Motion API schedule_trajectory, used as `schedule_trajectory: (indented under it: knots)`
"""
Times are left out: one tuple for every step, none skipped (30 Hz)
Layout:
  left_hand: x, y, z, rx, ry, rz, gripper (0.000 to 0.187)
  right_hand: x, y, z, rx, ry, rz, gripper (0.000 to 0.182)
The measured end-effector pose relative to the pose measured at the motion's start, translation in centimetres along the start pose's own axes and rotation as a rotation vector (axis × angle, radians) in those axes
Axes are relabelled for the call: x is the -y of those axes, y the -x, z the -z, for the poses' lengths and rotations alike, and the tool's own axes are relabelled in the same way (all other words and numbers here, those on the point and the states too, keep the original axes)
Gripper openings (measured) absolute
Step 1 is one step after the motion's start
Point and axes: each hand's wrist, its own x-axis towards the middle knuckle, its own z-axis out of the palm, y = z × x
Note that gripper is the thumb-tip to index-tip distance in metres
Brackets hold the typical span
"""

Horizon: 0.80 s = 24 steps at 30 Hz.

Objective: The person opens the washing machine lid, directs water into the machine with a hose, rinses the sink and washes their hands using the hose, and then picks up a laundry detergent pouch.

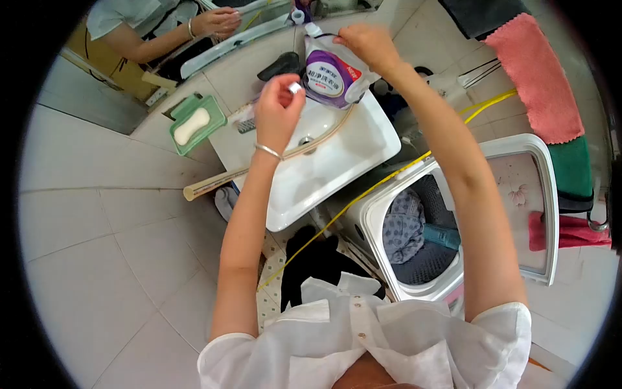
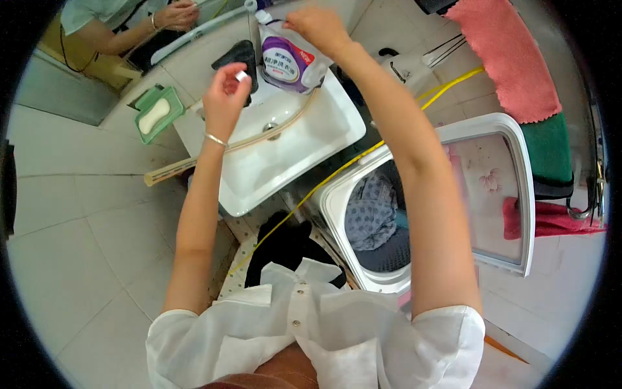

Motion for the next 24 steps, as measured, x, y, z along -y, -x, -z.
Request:
schedule_trajectory:
  knots:
    - [0.2, -1.8, -0.1, -0.063, 0.009, -0.057, 0.017, 0.2, 0.0, 0.3, -0.020, 0.008, -0.001, 0.021]
    - [-0.3, -3.6, -0.1, -0.078, 0.010, 0.008, 0.018, 1.0, 0.2, 0.8, -0.014, 0.019, -0.098, 0.020]
    - [-0.9, -5.1, -0.4, -0.076, 0.004, -0.005, 0.018, 1.8, 0.3, 1.2, -0.003, 0.025, -0.199, 0.020]
    - [-1.3, -6.6, -0.8, -0.112, 0.048, -0.069, 0.018, 2.3, 0.2, 1.6, 0.063, 0.005, -0.274, 0.021]
    - [-1.5, -7.8, -1.2, -0.146, 0.094, -0.130, 0.017, 2.8, 0.3, 2.0, 0.054, 0.005, -0.280, 0.021]
    - [-1.6, -8.6, -1.8, -0.140, 0.092, -0.137, 0.017, 3.4, 0.5, 2.3, 0.121, -0.043, -0.364, 0.019]
    - [-1.5, -9.4, -2.4, -0.148, 0.059, -0.140, 0.016, 3.5, 0.7, 2.4, 0.189, -0.091, -0.447, 0.018]
    - [-1.4, -10.1, -3.0, -0.158, 0.028, -0.144, 0.015, 3.3, 1.2, 2.2, 0.158, -0.203, -0.447, 0.015]
    - [-1.3, -10.7, -3.6, -0.156, 0.030, -0.150, 0.015, 3.2, 1.5, 2.1, 0.153, -0.199, -0.449, 0.015]
    - [-0.9, -10.9, -4.2, -0.161, -0.002, -0.173, 0.014, 3.2, 1.7, 2.1, 0.150, -0.260, -0.451, 0.013]
    - [-0.4, -11.1, -4.8, -0.167, -0.034, -0.195, 0.014, 3.3, 1.9, 2.1, 0.148, -0.322, -0.453, 0.011]
    - [0.2, -11.3, -5.1, -0.136, -0.028, -0.178, 0.014, 3.3, 2.1, 2.0, 0.147, -0.319, -0.456, 0.011]
    - [0.6, -11.1, -5.4, -0.135, -0.023, -0.180, 0.014, 3.4, 2.2, 2.1, 0.170, -0.301, -0.438, 0.013]
    - [1.1, -11.1, -5.6, -0.105, 0.091, -0.153, 0.014, 3.4, 2.1, 2.2, 0.193, -0.282, -0.419, 0.016]
    - [1.5, -11.2, -5.8, -0.073, 0.201, -0.124, 0.014, 3.5, 2.1, 2.2, 0.192, -0.279, -0.420, 0.016]
    - [1.6, -11.2, -5.6, -0.040, 0.244, -0.104, 0.015, 3.6, 2.1, 2.2, 0.162, -0.294, -0.421, 0.013]
    - [1.7, -11.3, -5.5, -0.036, 0.246, -0.103, 0.015, 3.7, 2.1, 2.2, 0.133, -0.307, -0.423, 0.012]
    - [1.9, -11.2, -5.3, -0.030, 0.241, -0.088, 0.017, 3.7, 2.0, 2.2, 0.137, -0.306, -0.428, 0.012]
    - [2.1, -11.1, -5.0, -0.024, 0.235, -0.071, 0.019, 3.7, 1.8, 2.1, 0.105, -0.308, -0.383, 0.012]
    - [2.3, -11.0, -4.8, -0.008, 0.236, -0.010, 0.021, 3.6, 1.5, 1.9, 0.070, -0.311, -0.339, 0.013]
    - [2.5, -11.0, -4.4, 0.004, 0.233, -0.003, 0.021, 3.6, 1.2, 1.8, 0.074, -0.315, -0.353, 0.013]
    - [2.4, -11.0, -4.0, 0.033, 0.292, 0.050, 0.022, 3.5, 0.8, 2.0, 0.138, -0.333, -0.360, 0.013]
    - [2.4, -11.2, -3.6, 0.060, 0.353, 0.100, 0.023, 3.0, 0.7, 1.7, 0.199, -0.348, -0.364, 0.013]
    - [2.4, -11.2, -3.2, 0.076, 0.351, 0.082, 0.025, 1.8, 0.5, 0.7, 0.133, -0.314, -0.268, 0.014]
